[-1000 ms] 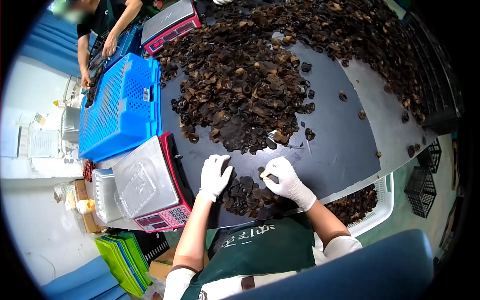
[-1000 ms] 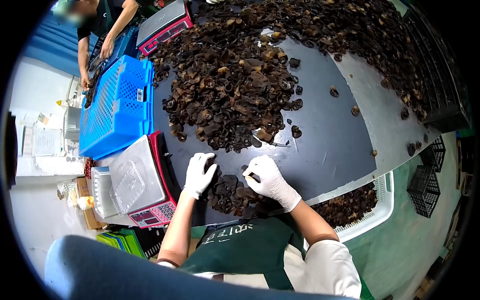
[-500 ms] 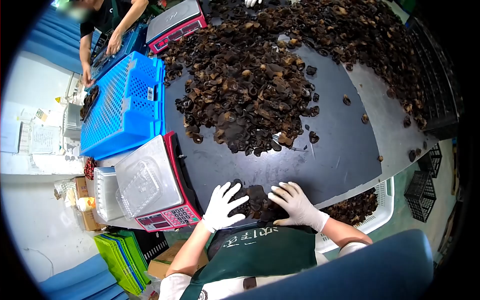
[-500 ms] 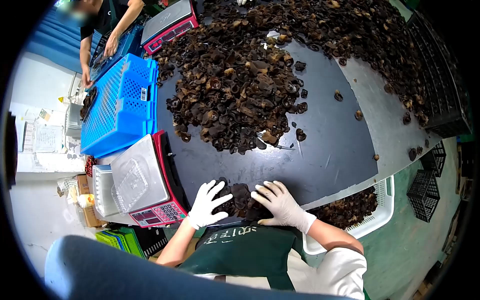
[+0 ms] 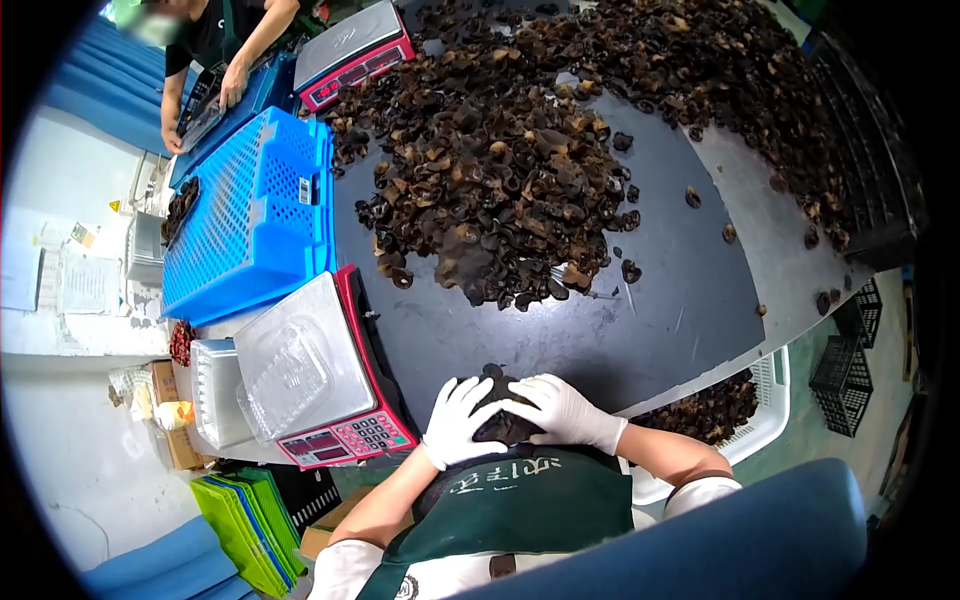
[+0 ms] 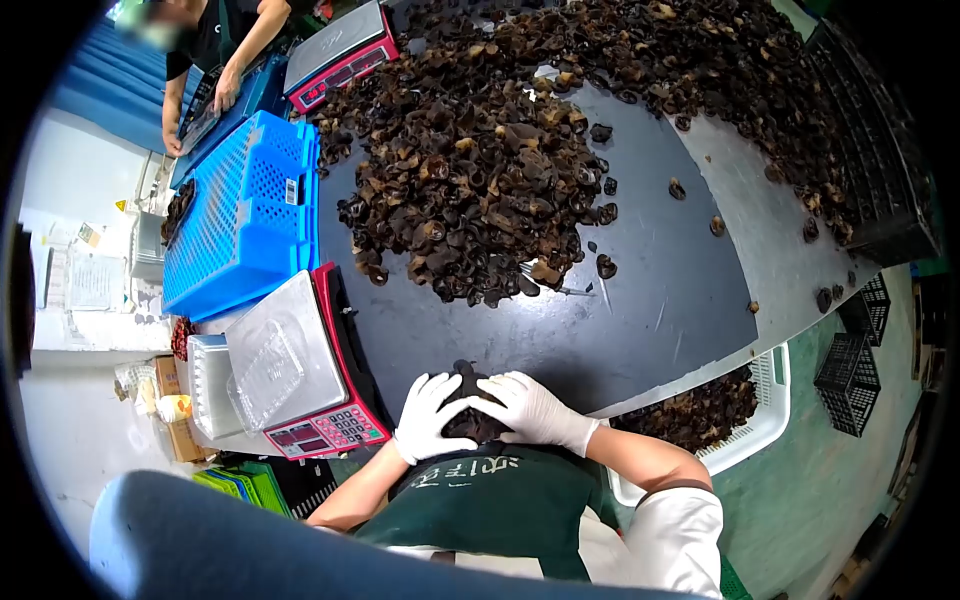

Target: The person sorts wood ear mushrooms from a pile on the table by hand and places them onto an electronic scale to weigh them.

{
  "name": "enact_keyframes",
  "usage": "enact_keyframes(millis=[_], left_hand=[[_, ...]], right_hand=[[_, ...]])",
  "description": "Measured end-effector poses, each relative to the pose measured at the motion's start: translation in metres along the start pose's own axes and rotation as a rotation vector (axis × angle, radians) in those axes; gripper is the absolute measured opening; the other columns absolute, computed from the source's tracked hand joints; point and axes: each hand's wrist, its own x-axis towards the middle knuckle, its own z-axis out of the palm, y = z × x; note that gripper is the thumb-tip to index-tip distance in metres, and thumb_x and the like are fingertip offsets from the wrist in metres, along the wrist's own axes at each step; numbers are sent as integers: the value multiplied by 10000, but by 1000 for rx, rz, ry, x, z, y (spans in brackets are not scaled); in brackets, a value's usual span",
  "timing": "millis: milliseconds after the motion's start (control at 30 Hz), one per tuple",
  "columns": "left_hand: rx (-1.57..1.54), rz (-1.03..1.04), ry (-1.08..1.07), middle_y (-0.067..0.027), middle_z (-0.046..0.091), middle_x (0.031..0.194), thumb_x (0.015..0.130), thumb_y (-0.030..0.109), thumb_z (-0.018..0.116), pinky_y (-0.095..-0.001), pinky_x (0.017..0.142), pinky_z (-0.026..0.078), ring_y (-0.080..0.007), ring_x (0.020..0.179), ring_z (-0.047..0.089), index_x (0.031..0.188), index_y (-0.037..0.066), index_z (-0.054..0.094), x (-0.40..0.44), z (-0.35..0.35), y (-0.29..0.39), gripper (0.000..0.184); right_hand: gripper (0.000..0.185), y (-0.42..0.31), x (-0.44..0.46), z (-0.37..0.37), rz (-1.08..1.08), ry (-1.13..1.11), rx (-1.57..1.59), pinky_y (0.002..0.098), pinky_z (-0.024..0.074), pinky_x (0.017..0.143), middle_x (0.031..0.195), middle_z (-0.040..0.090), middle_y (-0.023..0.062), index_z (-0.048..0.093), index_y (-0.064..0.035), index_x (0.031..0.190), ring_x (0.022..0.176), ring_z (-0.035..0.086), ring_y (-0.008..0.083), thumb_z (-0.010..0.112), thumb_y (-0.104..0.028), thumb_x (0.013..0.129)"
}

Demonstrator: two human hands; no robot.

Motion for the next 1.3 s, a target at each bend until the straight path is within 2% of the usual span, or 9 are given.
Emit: enact_keyframes(millis=[133, 233, 400, 500, 667, 867, 1067, 1200, 1300], left_hand=[[5, 52, 240, -156, 603, 1236, 712, 426, 787, -481, 895, 474, -371, 1083, 591, 1166, 127, 668, -13, 24, 1, 556], [-90, 28, 357, -120, 655, 1089, 697, 352, 787, -420, 762, 530, -327, 908, 648, 1095, 112, 682, 2, 29, -6, 477], [-371, -95, 382, -138, 670, 992, 716, 285, 811, -412, 748, 554, -335, 862, 656, 1077, 93, 683, -9, 26, -12, 428], [-430, -120, 656, -153, 672, 959, 727, 180, 820, -397, 762, 552, -333, 874, 656, 1038, 64, 671, -14, -1, -9, 364], [-241, -217, 800, -131, 655, 942, 698, 117, 792, -378, 758, 527, -307, 858, 629, 977, 57, 649, -46, -119, -19, 320], [-304, -367, 913, -103, 565, 1043, 739, 76, 753, -323, 807, 484, -211, 915, 577, 1023, 45, 602, -150, -191, -107, 323], [153, -513, 521, -159, 561, 1209, 652, 181, 813, -436, 980, 454, -334, 1127, 553, 1118, 76, 632, -202, -202, -143, 511], [46, -535, 647, -167, 520, 1298, 662, 257, 846, -448, 1011, 436, -344, 1179, 527, 1193, 74, 612, -213, -202, -135, 608], [-129, -519, 765, -161, 492, 1309, 672, 261, 858, -404, 1023, 436, -302, 1203, 515, 1225, 52, 581, -226, -199, -141, 652]], right_hand=[[765, -4, 0, 12, 2, 26, -72, 427, 464, 928, 1265, 558, 138, 535, -129, 1314, 1062, 590, 295, 816, -276, 618], [671, -1, 14, 29, 35, 146, -99, 368, 504, 739, 1178, 582, 74, 569, -174, 1257, 822, 606, 237, 804, -267, 635], [491, -5, 43, 32, 33, 295, 92, 350, 575, 670, 1089, 614, 74, 628, -160, 1096, 796, 673, 256, 800, -151, 637], [425, -19, 88, 16, -58, 398, 141, 339, 576, 656, 1056, 643, 88, 648, -125, 1032, 801, 684, 266, 793, -116, 633], [414, -73, 203, -6, -195, 338, 291, 352, 580, 689, 1107, 629, 83, 635, -133, 1070, 862, 686, 279, 795, -180, 691], [477, -119, 337, 56, -214, 96, 400, 399, 530, 840, 1152, 575, 119, 571, -96, 1142, 994, 615, 318, 756, -210, 717], [676, -105, 370, 118, -298, 24, -12, 515, 378, 989, 1251, 569, 134, 589, -116, 1227, 1146, 494, 379, 749, -417, 644], [719, -117, 353, 62, -219, 21, 145, 535, 306, 1090, 1324, 548, 152, 566, -108, 1303, 1250, 442, 428, 752, -457, 702], [513, -96, 339, 33, -35, 52, 633, 406, 459, 988, 1173, 657, 136, 606, -42, 1248, 1109, 606, 271, 728, -272, 806]])
